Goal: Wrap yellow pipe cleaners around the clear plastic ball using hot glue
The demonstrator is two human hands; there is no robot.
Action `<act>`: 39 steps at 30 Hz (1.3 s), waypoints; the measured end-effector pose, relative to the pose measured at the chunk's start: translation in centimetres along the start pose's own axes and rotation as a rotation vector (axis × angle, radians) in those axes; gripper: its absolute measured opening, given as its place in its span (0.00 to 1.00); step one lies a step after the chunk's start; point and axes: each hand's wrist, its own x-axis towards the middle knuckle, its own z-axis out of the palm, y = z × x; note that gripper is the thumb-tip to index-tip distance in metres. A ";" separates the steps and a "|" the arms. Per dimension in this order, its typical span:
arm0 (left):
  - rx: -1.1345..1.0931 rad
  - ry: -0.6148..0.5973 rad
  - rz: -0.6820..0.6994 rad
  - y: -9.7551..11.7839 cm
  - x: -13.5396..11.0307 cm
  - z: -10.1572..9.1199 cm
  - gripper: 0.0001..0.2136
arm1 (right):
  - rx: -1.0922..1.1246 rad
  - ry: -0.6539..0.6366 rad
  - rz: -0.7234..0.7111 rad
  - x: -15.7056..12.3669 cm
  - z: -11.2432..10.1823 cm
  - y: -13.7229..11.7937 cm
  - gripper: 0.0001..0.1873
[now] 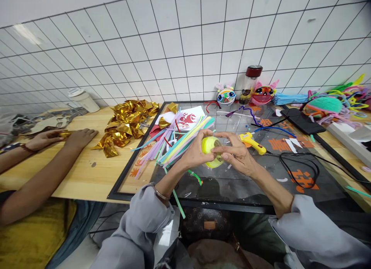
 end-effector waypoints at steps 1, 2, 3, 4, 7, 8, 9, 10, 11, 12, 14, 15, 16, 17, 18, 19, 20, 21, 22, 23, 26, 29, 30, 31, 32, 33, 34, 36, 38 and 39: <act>0.010 0.002 -0.001 0.0 0.0 0.0 0.30 | 0.000 -0.001 0.011 0.0 0.1 0.1 0.22; 0.025 0.003 0.000 0.1 0.0 0.0 0.30 | -0.003 -0.001 0.030 0.0 0.1 0.2 0.23; 0.040 0.003 0.003 0.2 0.0 0.0 0.30 | -0.008 -0.002 0.055 0.0 0.2 0.3 0.24; 0.053 0.002 0.005 0.4 0.0 0.0 0.30 | -0.016 -0.003 0.086 0.0 0.3 0.5 0.25; 0.066 -0.003 0.013 0.6 0.0 0.0 0.31 | -0.033 -0.015 0.211 0.1 0.5 1.2 0.30; 0.064 -0.002 0.018 0.7 0.0 0.0 0.31 | -0.032 -0.021 0.252 0.1 0.5 1.4 0.32; 0.063 -0.003 0.022 0.7 -0.1 0.0 0.31 | -0.028 -0.034 0.293 0.2 0.6 1.7 0.34; 0.065 -0.005 0.026 0.8 -0.1 0.0 0.31 | -0.023 -0.056 0.334 0.2 0.6 1.9 0.35; 0.069 -0.005 0.028 0.8 -0.1 0.0 0.30 | -0.017 -0.085 0.374 0.1 0.6 2.2 0.37; 0.073 -0.003 0.026 0.8 -0.1 0.0 0.30 | -0.010 -0.114 0.409 0.1 0.6 2.4 0.39; 0.079 0.003 0.016 0.8 -0.1 0.0 0.30 | 0.012 -0.157 0.450 0.2 0.7 2.7 0.41; 0.078 0.006 0.011 0.8 -0.1 0.1 0.31 | 0.029 -0.157 0.445 0.2 0.8 2.7 0.41; 0.076 0.011 0.007 0.8 -0.1 0.1 0.31 | 0.051 -0.142 0.423 0.3 0.8 2.7 0.41; 0.075 0.016 0.007 0.7 -0.1 0.1 0.32 | 0.074 -0.121 0.387 0.3 0.9 2.5 0.40; 0.076 0.019 0.010 0.7 0.0 0.2 0.32 | 0.095 -0.101 0.343 0.4 0.9 2.3 0.38; 0.076 0.022 0.017 0.7 0.0 0.2 0.32 | 0.109 -0.087 0.297 0.5 1.0 2.0 0.37; 0.075 0.024 0.026 0.7 0.0 0.2 0.32 | 0.116 -0.081 0.254 0.6 1.0 1.7 0.35; 0.072 0.022 0.032 0.7 0.0 0.2 0.31 | 0.116 -0.087 0.218 0.7 1.1 1.3 0.35; 0.069 0.018 0.036 0.7 0.1 0.3 0.31 | 0.111 -0.099 0.192 0.7 1.1 1.0 0.34; 0.067 0.013 0.038 0.7 0.1 0.3 0.31 | 0.107 -0.114 0.173 0.8 1.1 0.7 0.34; 0.060 0.008 0.040 0.5 0.1 0.3 0.32 | 0.123 -0.136 0.137 0.8 1.1 0.2 0.33; 0.042 0.020 0.052 0.1 0.2 0.4 0.32 | 0.184 -0.131 0.123 0.8 0.9 0.2 0.32; 0.034 0.024 0.059 0.0 0.2 0.4 0.32 | 0.208 -0.127 0.126 0.9 0.9 0.3 0.32; 0.029 0.026 0.066 -0.1 0.2 0.3 0.31 | 0.234 -0.121 0.131 0.9 0.9 0.3 0.32; 0.027 0.026 0.074 -0.1 0.2 0.3 0.30 | 0.260 -0.109 0.137 0.9 0.8 0.4 0.32; 0.027 0.022 0.082 -0.1 0.2 0.2 0.30 | 0.283 -0.092 0.144 0.9 0.7 0.5 0.31; 0.029 0.016 0.090 -0.1 0.3 0.2 0.29 | 0.302 -0.073 0.154 0.9 0.6 0.6 0.31; 0.030 0.005 0.098 -0.1 0.2 0.0 0.28 | 0.332 -0.034 0.181 0.9 0.4 0.7 0.30; 0.026 0.001 0.089 -0.1 0.2 0.0 0.27 | 0.346 0.005 0.213 0.7 0.3 0.7 0.30; 0.025 0.003 0.079 -0.2 0.2 -0.1 0.27 | 0.349 0.025 0.229 0.6 0.2 0.6 0.29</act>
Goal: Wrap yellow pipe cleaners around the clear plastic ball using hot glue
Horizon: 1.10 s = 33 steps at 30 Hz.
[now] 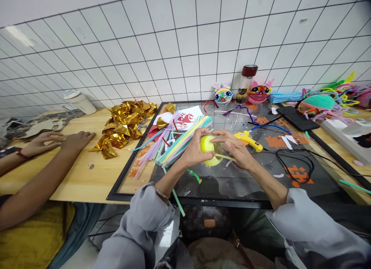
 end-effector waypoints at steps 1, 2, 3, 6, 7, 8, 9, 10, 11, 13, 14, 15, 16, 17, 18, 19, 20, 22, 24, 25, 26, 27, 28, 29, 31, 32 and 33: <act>0.000 0.003 -0.011 -0.1 0.0 0.0 0.27 | 0.003 0.019 0.010 -0.1 0.0 -0.1 0.29; -0.001 0.006 -0.021 -0.2 0.0 0.0 0.28 | 0.005 0.032 0.016 -0.2 -0.1 -0.1 0.30; -0.002 0.008 -0.028 -0.3 0.0 -0.1 0.28 | 0.004 0.040 0.020 -0.3 -0.1 -0.2 0.30; -0.011 0.004 -0.030 -0.4 0.0 -0.1 0.27 | -0.010 0.039 0.008 -0.4 0.0 -0.4 0.30; -0.013 0.002 -0.026 -0.3 0.0 -0.2 0.27 | -0.020 0.035 -0.003 -0.4 0.0 -0.4 0.29; -0.013 0.002 -0.023 -0.3 0.0 -0.2 0.27 | -0.034 0.032 -0.014 -0.4 0.0 -0.5 0.29; -0.014 0.003 -0.022 -0.2 0.0 -0.2 0.26 | -0.052 0.028 -0.026 -0.4 0.0 -0.5 0.28; -0.015 0.004 -0.024 -0.2 0.0 -0.2 0.26 | -0.073 0.022 -0.037 -0.4 0.0 -0.6 0.28; -0.018 0.005 -0.027 -0.1 0.0 -0.2 0.26 | -0.095 0.014 -0.046 -0.4 0.0 -0.6 0.28; -0.026 0.006 -0.028 -0.2 0.0 -0.3 0.25 | -0.129 -0.006 -0.058 -0.5 0.0 -0.8 0.28; -0.030 0.005 -0.024 -0.2 0.0 -0.3 0.25 | -0.138 -0.018 -0.061 -0.5 -0.1 -0.8 0.28; -0.033 0.005 -0.018 -0.3 0.0 -0.3 0.25 | -0.141 -0.028 -0.063 -0.5 -0.1 -0.9 0.28; -0.032 0.006 -0.010 -0.4 0.0 -0.3 0.25 | -0.142 -0.033 -0.066 -0.5 -0.1 -0.9 0.28; -0.027 0.007 0.000 -0.5 0.0 -0.3 0.25 | -0.140 -0.033 -0.069 -0.5 -0.1 -0.9 0.28; -0.014 0.007 0.012 -0.6 0.0 -0.4 0.25 | -0.138 -0.030 -0.072 -0.5 0.0 -0.9 0.28; 0.003 0.007 0.026 -0.7 0.0 -0.4 0.24 | -0.135 -0.026 -0.073 -0.5 0.0 -0.9 0.27; 0.024 0.007 0.044 -0.7 0.0 -0.4 0.23 | -0.130 -0.023 -0.073 -0.5 0.0 -0.9 0.27; 0.056 0.010 0.083 -0.7 0.0 -0.5 0.19 | -0.115 -0.018 -0.067 -0.5 0.0 -0.8 0.25; 0.065 0.011 0.111 -0.7 0.1 -0.6 0.16 | -0.099 -0.006 -0.064 -0.6 0.0 -0.7 0.25; 0.061 0.008 0.117 -0.7 0.1 -0.7 0.15 | -0.092 0.004 -0.062 -0.6 0.0 -0.6 0.25; 0.057 0.001 0.117 -0.7 0.1 -0.7 0.15 | -0.086 0.015 -0.059 -0.5 0.1 -0.5 0.25; 0.052 -0.006 0.114 -0.7 0.2 -0.7 0.15 | -0.080 0.026 -0.052 -0.5 0.1 -0.4 0.25; 0.049 -0.009 0.110 -0.7 0.2 -0.8 0.16 | -0.072 0.035 -0.044 -0.5 0.1 -0.3 0.26; 0.048 -0.005 0.108 -0.7 0.2 -0.8 0.17 | -0.061 0.045 -0.034 -0.5 0.1 -0.1 0.26; 0.061 0.019 0.116 -0.7 0.2 -0.8 0.19 | -0.035 0.061 -0.016 -0.5 0.1 0.2 0.26; 0.078 0.035 0.123 -0.8 0.2 -0.8 0.19 | -0.023 0.067 -0.009 -0.5 0.2 0.4 0.26; 0.098 0.051 0.131 -0.8 0.2 -0.8 0.18 | -0.012 0.072 -0.004 -0.5 0.2 0.6 0.26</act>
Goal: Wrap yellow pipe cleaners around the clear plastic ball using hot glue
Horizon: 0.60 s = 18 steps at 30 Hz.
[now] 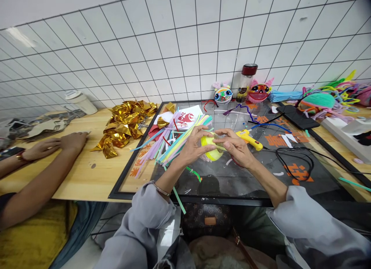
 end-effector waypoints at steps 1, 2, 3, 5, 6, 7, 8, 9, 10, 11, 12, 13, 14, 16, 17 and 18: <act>0.022 0.014 0.008 0.0 0.0 0.0 0.18 | 0.009 0.004 0.003 0.0 0.0 0.2 0.26; 0.044 0.027 0.017 0.0 -0.1 0.0 0.17 | 0.016 0.008 0.005 0.0 0.0 0.3 0.26; 0.064 0.035 0.026 0.1 -0.1 0.1 0.17 | 0.019 0.012 0.005 0.0 0.0 0.4 0.26; 0.100 0.020 0.042 0.2 -0.2 0.2 0.18 | 0.016 0.022 0.006 0.1 0.0 0.5 0.26; 0.116 -0.003 0.052 0.3 -0.3 0.2 0.19 | 0.010 0.026 0.010 0.1 0.0 0.5 0.26; 0.133 -0.034 0.062 0.4 -0.3 0.3 0.21 | 0.003 0.026 0.013 0.1 0.0 0.4 0.26; 0.151 -0.067 0.072 0.4 -0.4 0.3 0.24 | -0.003 0.025 0.016 0.1 0.0 0.4 0.26; 0.168 -0.098 0.082 0.4 -0.4 0.3 0.28 | -0.008 0.021 0.018 0.1 0.0 0.3 0.26; 0.185 -0.125 0.093 0.5 -0.5 0.3 0.33 | -0.011 0.016 0.018 0.1 0.0 0.2 0.27; 0.201 -0.148 0.105 0.4 -0.6 0.3 0.36 | -0.013 0.013 0.017 0.1 0.0 0.1 0.27; 0.214 -0.168 0.120 0.4 -0.6 0.3 0.39 | -0.015 0.011 0.016 0.1 0.0 0.1 0.27; 0.223 -0.182 0.139 0.3 -0.7 0.2 0.40 | -0.017 0.012 0.015 0.1 -0.1 0.1 0.27; 0.228 -0.190 0.160 0.3 -0.7 0.2 0.40 | -0.019 0.015 0.013 0.1 -0.1 0.1 0.26; 0.226 -0.187 0.197 0.0 -0.7 0.2 0.39 | -0.022 0.019 0.005 0.1 -0.1 0.2 0.26; 0.224 -0.175 0.208 -0.1 -0.7 0.2 0.38 | -0.024 0.019 0.000 0.0 -0.1 0.2 0.25; 0.222 -0.161 0.211 -0.2 -0.7 0.3 0.36 | -0.027 0.017 -0.007 0.0 -0.1 0.3 0.25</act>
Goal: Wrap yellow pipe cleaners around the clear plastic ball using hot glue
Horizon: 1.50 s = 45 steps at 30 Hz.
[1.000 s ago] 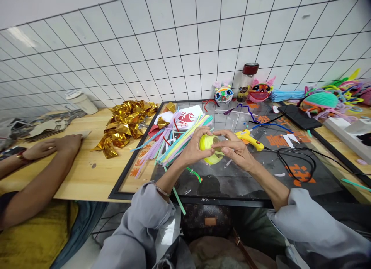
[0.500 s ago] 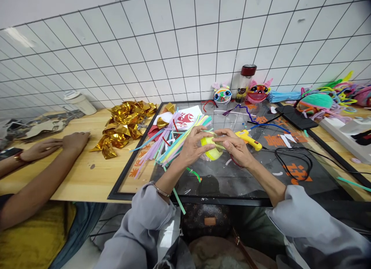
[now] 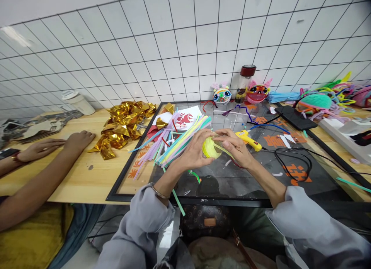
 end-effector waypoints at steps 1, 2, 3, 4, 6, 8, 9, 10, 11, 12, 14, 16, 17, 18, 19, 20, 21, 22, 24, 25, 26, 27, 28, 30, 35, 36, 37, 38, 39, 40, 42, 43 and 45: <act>-0.001 0.014 -0.003 -0.1 0.0 0.1 0.35 | -0.004 -0.002 -0.005 0.0 0.0 0.0 0.25; -0.001 0.028 -0.010 -0.2 0.0 0.2 0.34 | -0.012 -0.007 -0.007 -0.1 0.0 0.1 0.25; 0.000 0.039 -0.018 -0.3 0.0 0.3 0.33 | -0.023 -0.014 -0.008 -0.1 0.0 0.1 0.25; 0.001 0.047 -0.027 -0.4 0.0 0.4 0.32 | -0.035 -0.022 -0.009 -0.1 0.0 0.1 0.25; 0.005 0.060 -0.050 -0.6 0.0 0.5 0.33 | -0.059 -0.038 -0.020 -0.1 0.0 0.1 0.24; 0.010 0.071 -0.075 -0.7 0.0 0.6 0.33 | -0.074 -0.047 -0.045 0.0 0.0 0.1 0.23; 0.010 0.075 -0.084 -0.7 0.0 0.6 0.33 | -0.080 -0.051 -0.056 0.0 0.0 0.1 0.23; 0.008 0.080 -0.087 -0.7 0.1 0.6 0.34 | -0.086 -0.054 -0.062 -0.1 0.0 0.1 0.23; 0.006 0.084 -0.084 -0.7 0.1 0.6 0.34 | -0.092 -0.056 -0.065 -0.1 0.0 0.1 0.22; 0.004 0.090 -0.077 -0.7 0.1 0.6 0.33 | -0.098 -0.057 -0.065 -0.1 0.1 0.1 0.22; 0.002 0.106 -0.062 -0.6 0.2 0.6 0.32 | -0.110 -0.057 -0.069 -0.2 0.1 0.1 0.22; 0.002 0.111 -0.058 -0.5 0.2 0.6 0.30 | -0.118 -0.059 -0.081 -0.3 0.1 0.1 0.22; 0.003 0.110 -0.063 -0.4 0.2 0.5 0.30 | -0.120 -0.063 -0.087 -0.3 0.1 0.1 0.22; 0.005 0.108 -0.069 -0.3 0.2 0.5 0.30 | -0.120 -0.067 -0.090 -0.4 0.1 0.1 0.22; 0.006 0.105 -0.076 -0.2 0.2 0.4 0.29 | -0.117 -0.069 -0.091 -0.4 0.1 0.0 0.22; 0.006 0.102 -0.081 -0.2 0.2 0.4 0.29 | -0.112 -0.071 -0.089 -0.4 0.1 0.0 0.22; 0.004 0.100 -0.085 -0.1 0.2 0.3 0.29 | -0.106 -0.070 -0.085 -0.4 0.1 -0.1 0.22; 0.003 0.097 -0.088 -0.1 0.2 0.3 0.28 | -0.099 -0.069 -0.078 -0.4 0.1 -0.1 0.23; 0.009 0.090 -0.094 -0.2 0.2 0.2 0.29 | -0.083 -0.066 -0.058 -0.4 0.2 -0.2 0.24; 0.021 0.088 -0.099 -0.2 0.2 0.2 0.29 | -0.072 -0.064 -0.047 -0.4 0.2 -0.1 0.24; 0.035 0.087 -0.103 -0.2 0.2 0.2 0.29 | -0.060 -0.062 -0.038 -0.4 0.2 -0.1 0.24; 0.049 0.085 -0.106 -0.2 0.2 0.2 0.29 | -0.045 -0.058 -0.030 -0.3 0.2 0.0 0.24; 0.060 0.081 -0.106 -0.1 0.2 0.2 0.28 | -0.030 -0.053 -0.022 -0.3 0.2 0.1 0.24; 0.077 0.067 -0.117 0.1 0.1 0.0 0.28 | -0.003 -0.043 -0.008 -0.3 0.2 0.4 0.23; 0.180 0.034 -0.217 0.9 -0.2 -0.1 0.39 | 0.015 -0.038 0.017 -0.3 0.1 1.0 0.24; 0.197 0.034 -0.228 0.9 -0.2 0.0 0.41 | 0.018 -0.037 0.018 -0.3 0.1 1.1 0.24; 0.208 0.035 -0.233 0.9 -0.3 0.2 0.43 | 0.024 -0.034 0.018 -0.3 0.1 1.1 0.25; 0.212 0.038 -0.235 0.7 -0.3 0.4 0.45 | 0.032 -0.031 0.017 -0.3 0.1 1.1 0.25; 0.211 0.044 -0.235 0.6 -0.3 0.7 0.45 | 0.043 -0.027 0.018 -0.2 0.1 1.0 0.25; 0.208 0.053 -0.234 0.4 -0.3 0.9 0.46 | 0.056 -0.021 0.022 -0.2 0.1 1.0 0.25; 0.204 0.095 -0.237 -0.1 -0.2 1.4 0.45 | 0.091 -0.007 0.039 -0.1 0.1 0.8 0.27; 0.195 0.119 -0.228 -0.2 -0.2 1.6 0.43 | 0.118 0.001 0.052 -0.1 0.1 0.7 0.27; 0.156 0.161 -0.210 -0.4 -0.1 1.7 0.38 | 0.196 0.027 0.097 -0.1 0.1 0.6 0.28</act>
